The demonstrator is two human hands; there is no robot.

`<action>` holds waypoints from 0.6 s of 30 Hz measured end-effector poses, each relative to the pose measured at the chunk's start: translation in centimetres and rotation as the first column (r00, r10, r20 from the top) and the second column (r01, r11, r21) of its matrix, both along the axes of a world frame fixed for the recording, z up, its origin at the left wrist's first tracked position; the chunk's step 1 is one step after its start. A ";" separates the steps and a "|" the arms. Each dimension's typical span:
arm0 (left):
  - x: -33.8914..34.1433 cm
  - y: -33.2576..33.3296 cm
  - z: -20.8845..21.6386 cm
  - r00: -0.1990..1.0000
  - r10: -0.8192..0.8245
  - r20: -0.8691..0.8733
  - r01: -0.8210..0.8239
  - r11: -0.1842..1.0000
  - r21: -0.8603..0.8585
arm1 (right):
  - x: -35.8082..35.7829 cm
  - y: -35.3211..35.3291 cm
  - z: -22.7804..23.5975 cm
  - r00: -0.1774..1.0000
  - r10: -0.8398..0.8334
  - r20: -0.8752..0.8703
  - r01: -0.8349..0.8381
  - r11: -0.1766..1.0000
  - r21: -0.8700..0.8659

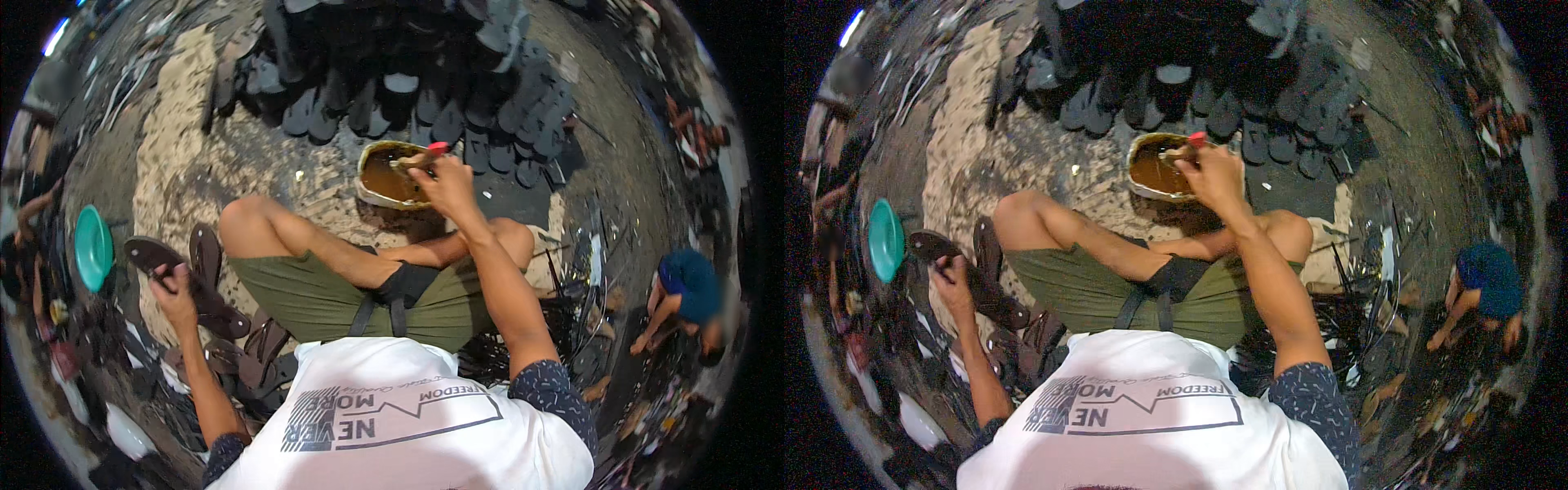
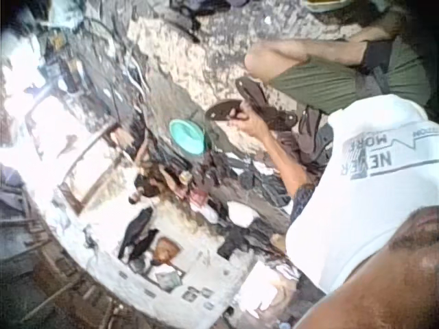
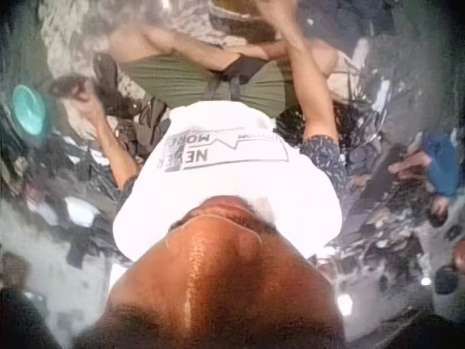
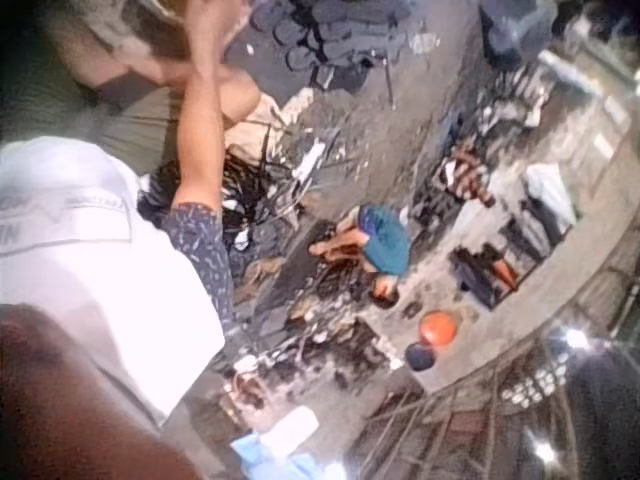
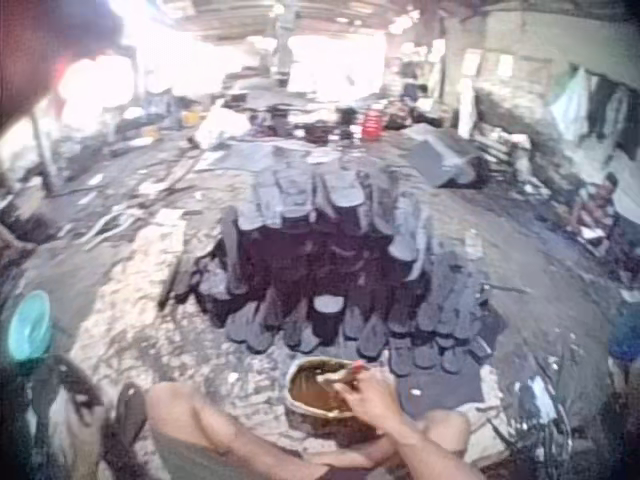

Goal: The person sits on the floor and repeatedly applies a brown adhesive to the soles of black slipper soles using a brush. They dip the brush into a container, spread the adhesive, and place each treated sole onto a growing stack.

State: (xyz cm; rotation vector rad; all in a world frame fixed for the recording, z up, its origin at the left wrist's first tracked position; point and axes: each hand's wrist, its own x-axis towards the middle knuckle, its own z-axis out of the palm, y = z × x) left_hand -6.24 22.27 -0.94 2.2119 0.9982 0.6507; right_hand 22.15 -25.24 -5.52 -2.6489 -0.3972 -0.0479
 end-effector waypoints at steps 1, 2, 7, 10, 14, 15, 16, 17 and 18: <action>1.2 -1.2 2.3 0.989 -0.076 0.125 0.062 0.992 0.107 | -0.4 0.4 -0.2 0.993 0.056 0.107 -0.052 0.998 -0.039; 2.4 -2.7 5.1 0.985 -0.138 0.101 0.127 0.987 0.103 | -0.9 0.6 -0.4 0.995 0.047 0.091 -0.043 0.998 -0.045; 5.3 -10.1 7.4 0.933 -0.340 -0.114 0.344 0.939 0.010 | -0.2 -0.8 1.8 0.993 -0.034 0.115 -0.043 0.794 0.606; 6.2 -11.2 4.1 0.901 -0.401 -0.169 0.433 0.865 0.256 | -0.9 -5.7 3.7 0.957 0.091 0.275 -0.153 0.965 0.214; 6.8 -10.7 2.9 0.851 -0.491 -0.187 0.523 0.826 0.208 | 0.0 -12.0 7.7 0.980 0.080 0.184 -0.044 0.980 -0.193; 6.8 -11.0 3.6 0.848 -0.503 -0.164 0.520 0.851 0.078 | 0.0 -11.7 9.7 0.982 -0.032 0.188 0.051 0.994 -0.099; 7.3 -10.3 3.9 0.833 -0.520 -0.189 0.548 0.822 0.154 | 0.2 -10.7 10.8 0.979 -0.160 0.127 0.109 0.935 0.336; 8.6 -10.7 6.3 0.843 -0.520 -0.136 0.535 0.837 0.117 | 0.5 -9.9 12.3 0.968 -0.250 0.017 0.168 0.700 0.694; 10.1 -11.1 9.0 0.840 -0.533 0.103 0.540 0.839 -0.057 | 0.3 -8.1 14.4 0.960 -0.278 -0.023 0.174 0.535 0.826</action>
